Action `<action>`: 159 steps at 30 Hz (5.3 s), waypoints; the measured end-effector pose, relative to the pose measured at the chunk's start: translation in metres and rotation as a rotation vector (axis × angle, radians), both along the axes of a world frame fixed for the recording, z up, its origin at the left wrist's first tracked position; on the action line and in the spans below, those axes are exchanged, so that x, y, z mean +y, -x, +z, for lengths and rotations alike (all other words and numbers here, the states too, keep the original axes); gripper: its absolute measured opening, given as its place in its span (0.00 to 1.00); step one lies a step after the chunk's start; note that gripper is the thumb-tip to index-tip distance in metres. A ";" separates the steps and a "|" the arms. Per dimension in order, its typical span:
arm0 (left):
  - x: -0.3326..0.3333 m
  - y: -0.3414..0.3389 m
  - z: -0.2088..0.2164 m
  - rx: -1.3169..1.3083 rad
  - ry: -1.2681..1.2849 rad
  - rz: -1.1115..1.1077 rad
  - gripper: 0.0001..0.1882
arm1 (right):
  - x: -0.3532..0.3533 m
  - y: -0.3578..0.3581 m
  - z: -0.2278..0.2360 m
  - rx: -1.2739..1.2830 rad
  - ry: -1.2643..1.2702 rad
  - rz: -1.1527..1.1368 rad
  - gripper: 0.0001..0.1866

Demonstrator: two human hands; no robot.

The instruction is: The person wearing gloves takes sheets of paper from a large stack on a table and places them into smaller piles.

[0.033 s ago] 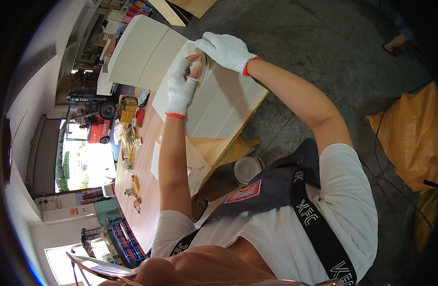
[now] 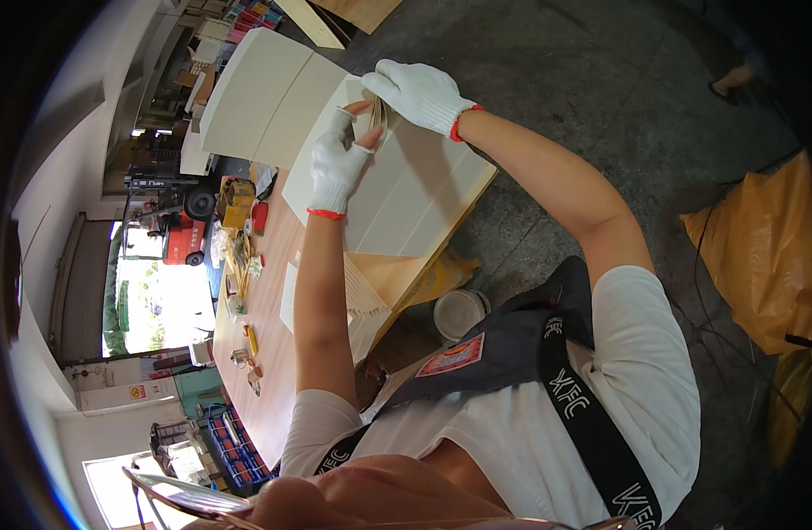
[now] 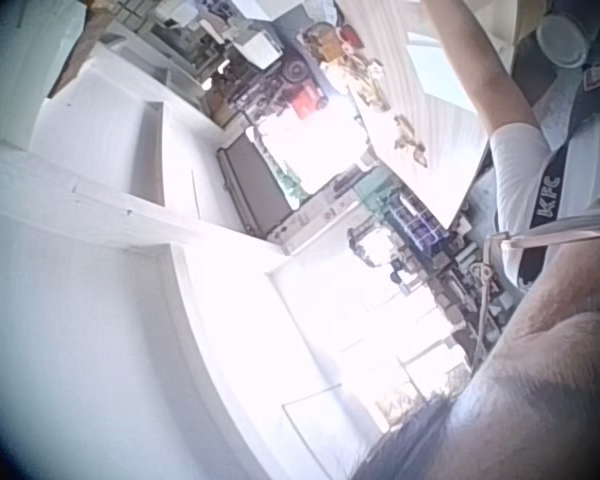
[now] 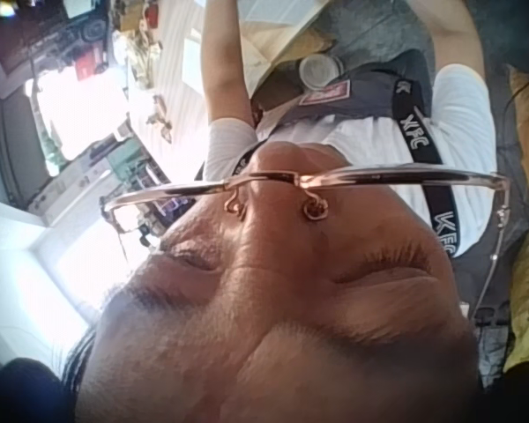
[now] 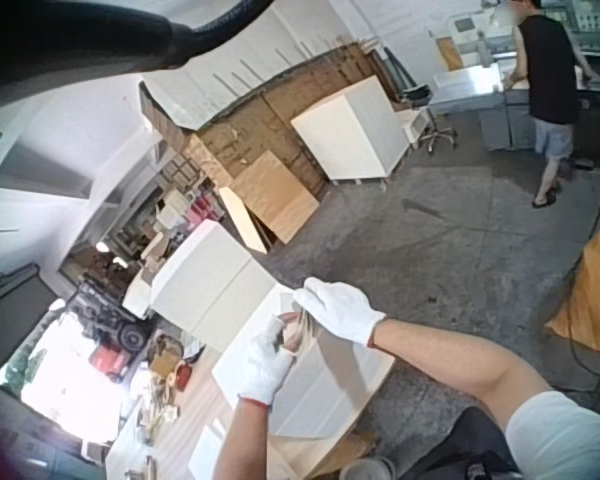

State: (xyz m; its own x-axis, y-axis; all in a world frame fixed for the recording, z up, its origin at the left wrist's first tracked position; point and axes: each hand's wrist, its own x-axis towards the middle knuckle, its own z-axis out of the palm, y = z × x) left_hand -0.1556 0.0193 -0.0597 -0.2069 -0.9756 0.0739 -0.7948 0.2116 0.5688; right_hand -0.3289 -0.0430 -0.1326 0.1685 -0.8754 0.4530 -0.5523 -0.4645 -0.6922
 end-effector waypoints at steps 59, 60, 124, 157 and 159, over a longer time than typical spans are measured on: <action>0.000 -0.006 -0.010 0.039 0.280 -0.092 0.12 | 0.019 0.015 0.044 0.297 0.139 0.030 0.17; 0.000 -0.006 -0.011 0.053 0.318 -0.113 0.12 | 0.024 0.011 0.046 0.179 0.015 0.029 0.18; -0.012 0.001 -0.016 0.126 0.251 -0.080 0.16 | 0.021 0.010 0.015 -0.011 -0.123 0.004 0.24; -0.011 0.002 -0.014 0.026 0.196 -0.121 0.12 | 0.015 0.017 0.012 -0.126 -0.231 0.071 0.26; -0.015 -0.001 -0.021 0.012 0.266 -0.166 0.14 | 0.016 0.016 0.013 -0.133 -0.230 0.072 0.27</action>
State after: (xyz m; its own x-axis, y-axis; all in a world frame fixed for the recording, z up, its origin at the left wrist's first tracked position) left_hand -0.1545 0.0044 -0.0806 -0.3589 -0.8748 0.3254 -0.7306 0.4803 0.4853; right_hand -0.3445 -0.0270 -0.1197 0.1863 -0.9458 0.2661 -0.4211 -0.3216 -0.8481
